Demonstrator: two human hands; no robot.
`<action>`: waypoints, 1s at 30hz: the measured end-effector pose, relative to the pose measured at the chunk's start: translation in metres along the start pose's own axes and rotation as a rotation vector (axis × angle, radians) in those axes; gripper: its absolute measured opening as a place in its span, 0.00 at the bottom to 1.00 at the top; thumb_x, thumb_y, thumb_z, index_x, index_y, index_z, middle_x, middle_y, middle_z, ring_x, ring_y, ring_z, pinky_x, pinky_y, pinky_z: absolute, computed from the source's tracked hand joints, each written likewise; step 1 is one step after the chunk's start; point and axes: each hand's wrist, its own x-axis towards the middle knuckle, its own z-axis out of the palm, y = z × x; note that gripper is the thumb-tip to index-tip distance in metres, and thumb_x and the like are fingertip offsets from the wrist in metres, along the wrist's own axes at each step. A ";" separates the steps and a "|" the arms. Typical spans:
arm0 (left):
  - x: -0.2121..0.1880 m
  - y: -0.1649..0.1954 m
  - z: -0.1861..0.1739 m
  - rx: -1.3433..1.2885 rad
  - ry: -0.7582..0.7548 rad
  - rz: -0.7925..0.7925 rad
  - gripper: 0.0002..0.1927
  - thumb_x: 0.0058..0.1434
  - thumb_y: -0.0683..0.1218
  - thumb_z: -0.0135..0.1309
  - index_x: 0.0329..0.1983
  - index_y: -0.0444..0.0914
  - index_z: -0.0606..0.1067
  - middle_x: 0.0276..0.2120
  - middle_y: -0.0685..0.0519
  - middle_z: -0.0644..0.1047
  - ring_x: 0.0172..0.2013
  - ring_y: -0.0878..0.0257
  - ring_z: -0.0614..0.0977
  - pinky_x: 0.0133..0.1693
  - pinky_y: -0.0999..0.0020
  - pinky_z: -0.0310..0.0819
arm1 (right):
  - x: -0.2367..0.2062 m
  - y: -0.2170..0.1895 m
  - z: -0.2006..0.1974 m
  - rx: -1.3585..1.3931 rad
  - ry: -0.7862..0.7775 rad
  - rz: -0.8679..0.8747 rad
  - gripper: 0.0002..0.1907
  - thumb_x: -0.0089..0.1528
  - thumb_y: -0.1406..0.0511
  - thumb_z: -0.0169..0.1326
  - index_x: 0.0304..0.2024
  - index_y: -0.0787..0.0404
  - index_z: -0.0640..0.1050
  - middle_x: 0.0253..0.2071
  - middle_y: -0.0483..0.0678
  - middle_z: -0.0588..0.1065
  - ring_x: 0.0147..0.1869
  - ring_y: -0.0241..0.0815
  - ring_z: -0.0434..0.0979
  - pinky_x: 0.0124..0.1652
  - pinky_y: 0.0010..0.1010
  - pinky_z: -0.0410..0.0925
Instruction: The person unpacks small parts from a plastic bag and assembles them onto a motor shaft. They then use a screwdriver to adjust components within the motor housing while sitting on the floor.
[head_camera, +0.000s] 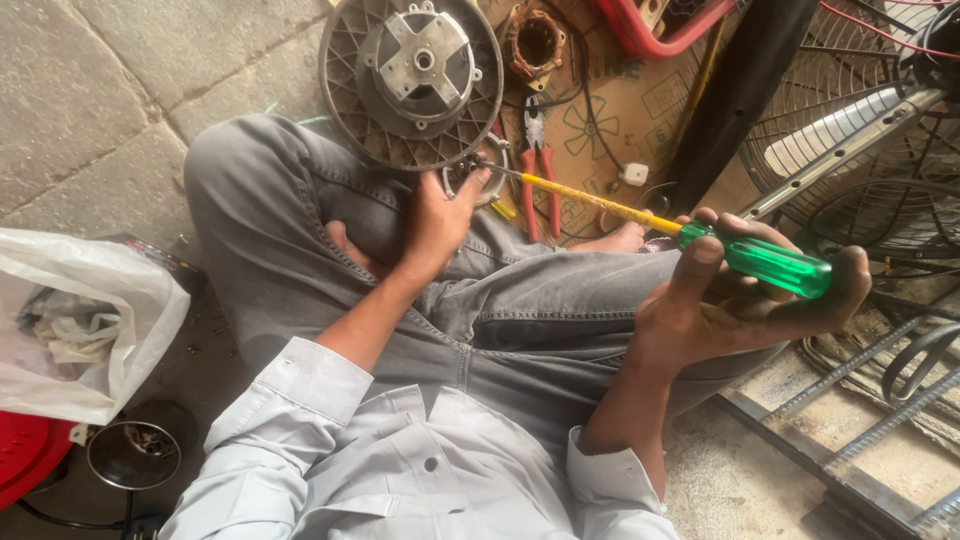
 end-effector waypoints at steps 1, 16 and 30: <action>0.000 0.001 0.000 0.002 -0.002 -0.022 0.14 0.66 0.45 0.60 0.49 0.31 0.75 0.43 0.50 0.82 0.41 0.65 0.83 0.44 0.69 0.78 | -0.002 0.000 0.000 0.003 -0.002 0.013 0.39 0.75 0.70 0.61 0.71 0.47 0.46 0.55 0.55 0.70 0.51 0.45 0.79 0.54 0.37 0.77; 0.000 0.008 -0.001 0.020 0.007 -0.031 0.15 0.66 0.46 0.61 0.48 0.31 0.75 0.42 0.49 0.82 0.41 0.64 0.82 0.45 0.68 0.76 | 0.004 0.011 -0.004 0.093 -0.083 -0.076 0.40 0.73 0.72 0.61 0.71 0.41 0.49 0.54 0.53 0.73 0.52 0.45 0.80 0.55 0.39 0.79; 0.004 -0.006 0.000 -0.055 0.062 -0.090 0.15 0.64 0.45 0.64 0.48 0.31 0.75 0.43 0.50 0.81 0.41 0.64 0.80 0.46 0.68 0.76 | 0.001 0.014 -0.009 0.142 -0.227 -0.126 0.37 0.75 0.71 0.57 0.70 0.36 0.49 0.54 0.54 0.76 0.55 0.44 0.82 0.53 0.38 0.79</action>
